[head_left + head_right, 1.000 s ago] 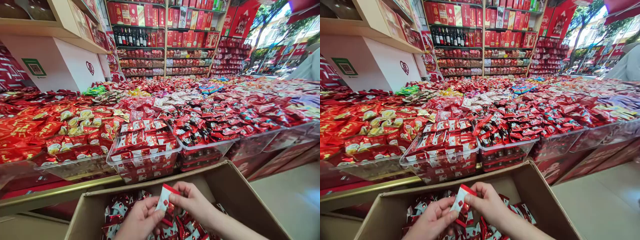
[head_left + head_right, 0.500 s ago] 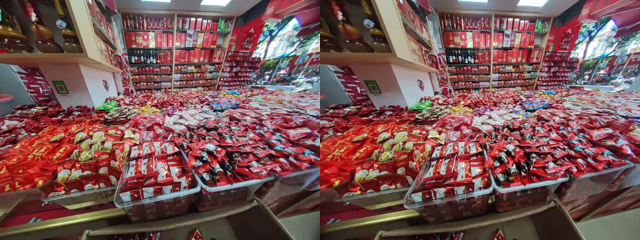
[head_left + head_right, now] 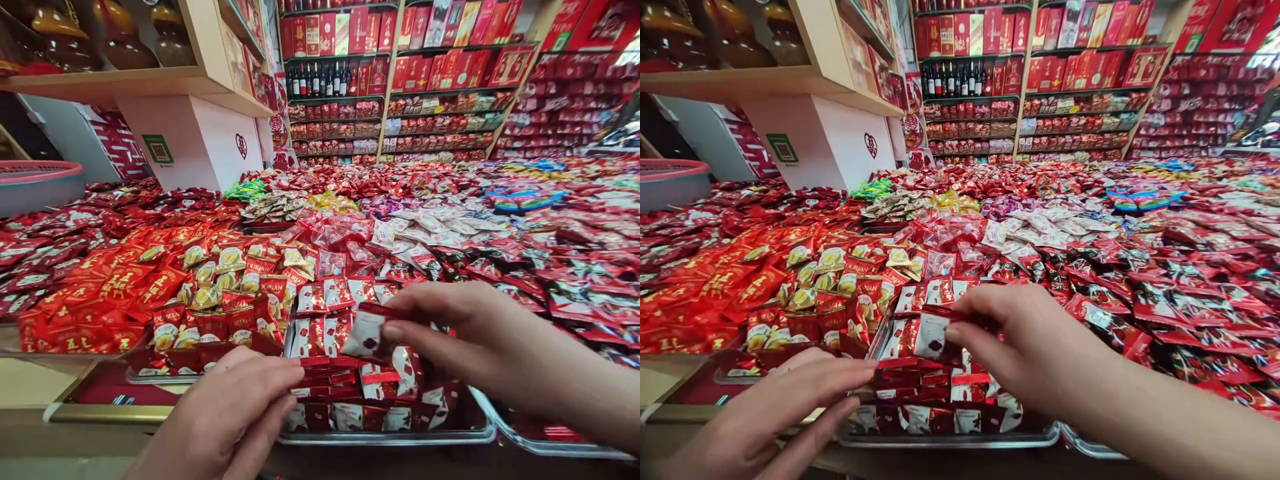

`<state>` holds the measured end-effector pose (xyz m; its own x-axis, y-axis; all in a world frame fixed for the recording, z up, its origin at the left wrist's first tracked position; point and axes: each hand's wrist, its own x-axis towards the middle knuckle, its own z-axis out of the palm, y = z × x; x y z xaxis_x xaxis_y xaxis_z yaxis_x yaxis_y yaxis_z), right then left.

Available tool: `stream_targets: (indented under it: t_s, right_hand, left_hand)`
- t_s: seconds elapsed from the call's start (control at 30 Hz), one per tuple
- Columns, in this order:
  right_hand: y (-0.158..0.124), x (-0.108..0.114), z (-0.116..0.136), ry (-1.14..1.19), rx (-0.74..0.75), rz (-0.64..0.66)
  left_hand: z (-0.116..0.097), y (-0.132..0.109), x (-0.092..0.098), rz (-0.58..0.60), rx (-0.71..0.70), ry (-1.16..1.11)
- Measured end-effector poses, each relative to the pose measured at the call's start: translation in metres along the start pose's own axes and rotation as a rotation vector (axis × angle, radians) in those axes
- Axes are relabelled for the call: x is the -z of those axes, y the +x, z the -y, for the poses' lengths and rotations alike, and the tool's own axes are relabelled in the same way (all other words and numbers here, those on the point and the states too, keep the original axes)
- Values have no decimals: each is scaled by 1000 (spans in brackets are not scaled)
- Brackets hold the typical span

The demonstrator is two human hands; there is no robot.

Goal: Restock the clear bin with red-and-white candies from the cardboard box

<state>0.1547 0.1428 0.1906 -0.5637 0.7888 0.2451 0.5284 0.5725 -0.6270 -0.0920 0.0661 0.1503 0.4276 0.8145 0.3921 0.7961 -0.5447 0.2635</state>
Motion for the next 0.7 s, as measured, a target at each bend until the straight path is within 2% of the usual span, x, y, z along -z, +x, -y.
stream_targets:
  t_s: [0.1, 0.27, 0.53, 0.6, 0.7]
  right_hand:
    - [21, -23, 7, 25, 27, 52]
    - [27, -44, 13, 75, 52, 178]
    - [30, -47, 24, 58, -7, 246]
    - [32, -46, 23, 43, -17, 221]
    - [31, -40, 21, 64, -31, 139]
  left_hand:
    - [1, 4, -4, 89, 8, -47]
    - [-7, 0, -8, 84, 105, -151]
    - [-8, -3, -14, -41, 111, -158]
    - [-7, -4, -15, -49, 127, -156]
    - [-8, -5, -16, -38, 227, -173]
